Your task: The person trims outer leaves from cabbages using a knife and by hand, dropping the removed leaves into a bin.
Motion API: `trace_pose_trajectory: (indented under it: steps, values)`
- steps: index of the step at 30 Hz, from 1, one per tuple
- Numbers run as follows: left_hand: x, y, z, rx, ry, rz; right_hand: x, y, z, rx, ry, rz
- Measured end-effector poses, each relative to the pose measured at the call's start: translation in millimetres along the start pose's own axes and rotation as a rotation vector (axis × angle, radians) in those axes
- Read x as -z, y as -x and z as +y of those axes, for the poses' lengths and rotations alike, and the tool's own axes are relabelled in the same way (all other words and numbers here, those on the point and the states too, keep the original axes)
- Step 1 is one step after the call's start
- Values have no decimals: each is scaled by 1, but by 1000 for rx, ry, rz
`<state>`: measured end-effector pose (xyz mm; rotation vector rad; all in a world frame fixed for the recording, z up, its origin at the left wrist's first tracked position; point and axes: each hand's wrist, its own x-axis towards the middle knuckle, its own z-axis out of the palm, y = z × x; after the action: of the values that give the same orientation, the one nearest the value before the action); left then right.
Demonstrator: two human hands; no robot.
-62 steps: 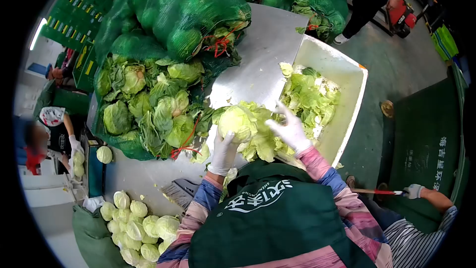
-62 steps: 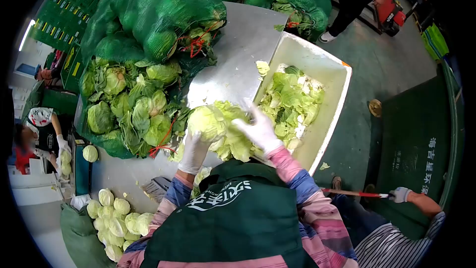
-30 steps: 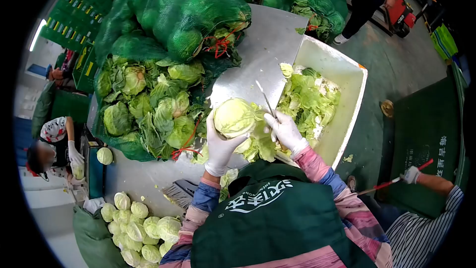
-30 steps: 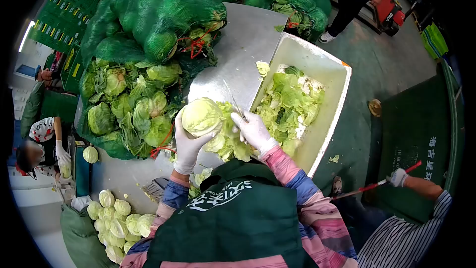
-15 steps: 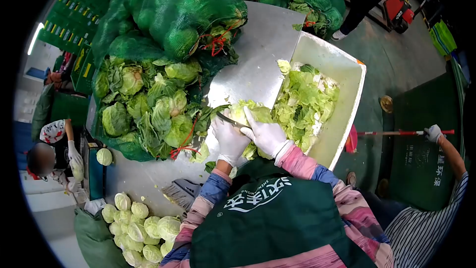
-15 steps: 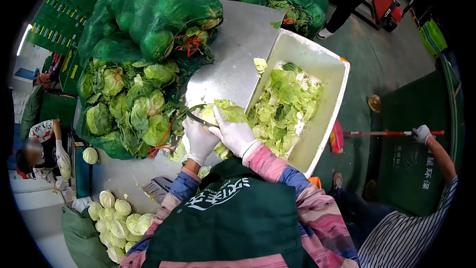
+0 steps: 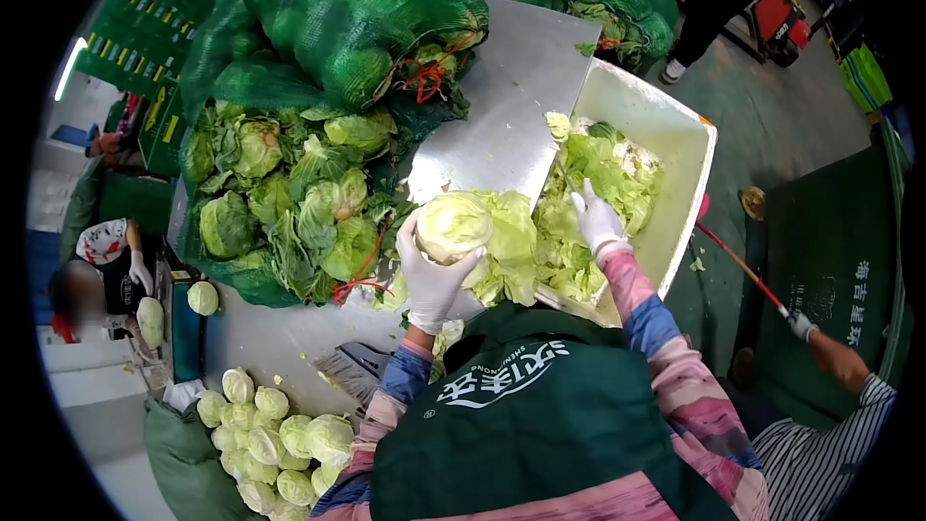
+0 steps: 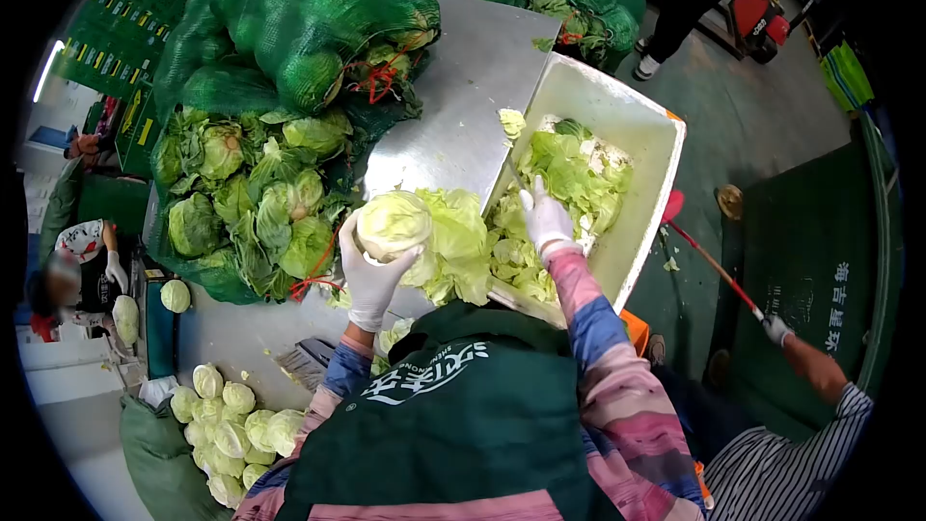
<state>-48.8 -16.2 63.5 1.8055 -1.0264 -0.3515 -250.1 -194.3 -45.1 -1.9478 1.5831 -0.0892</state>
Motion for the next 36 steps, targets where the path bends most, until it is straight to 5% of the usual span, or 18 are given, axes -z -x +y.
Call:
trace_pose_trajectory:
  steps: [1,2,5,7,8,10,13,18,21,25,27,28,32,34,36]
  values:
    - [2,-2,0,159,325,-37,4,10,-12,-4,17,14]
    - [4,-3,-3,157,320,-30,3,19,-22,69,-182,12]
    - [5,-5,-19,477,1032,-132,20,56,-79,195,-725,-108]
    - [6,-4,-10,521,1078,-186,30,70,-103,369,-666,-84]
    - [8,-2,-4,692,1364,-194,22,67,-104,448,-569,-6]
    - [13,2,-12,919,1764,-164,11,63,-102,397,-586,-62]
    - [32,12,-39,884,1989,-317,0,64,-96,311,-515,-194]
    - [84,48,-78,882,1523,248,-65,79,-64,626,145,-422]
    - [145,70,-121,791,1469,664,-64,66,-38,437,76,-533]
    - [233,89,-171,672,1416,1154,-66,22,29,232,-71,70]
    - [253,78,-177,637,1237,1310,-60,-4,63,-46,-314,109]
    - [255,66,-182,632,1244,1304,-42,0,50,-63,-335,91]
    - [229,-22,-156,189,720,507,-43,-1,26,115,-468,36]
    - [199,-87,-137,285,480,511,-63,6,17,206,-418,-59]
    - [191,-131,-172,244,-212,462,-69,30,-14,258,-377,-140]
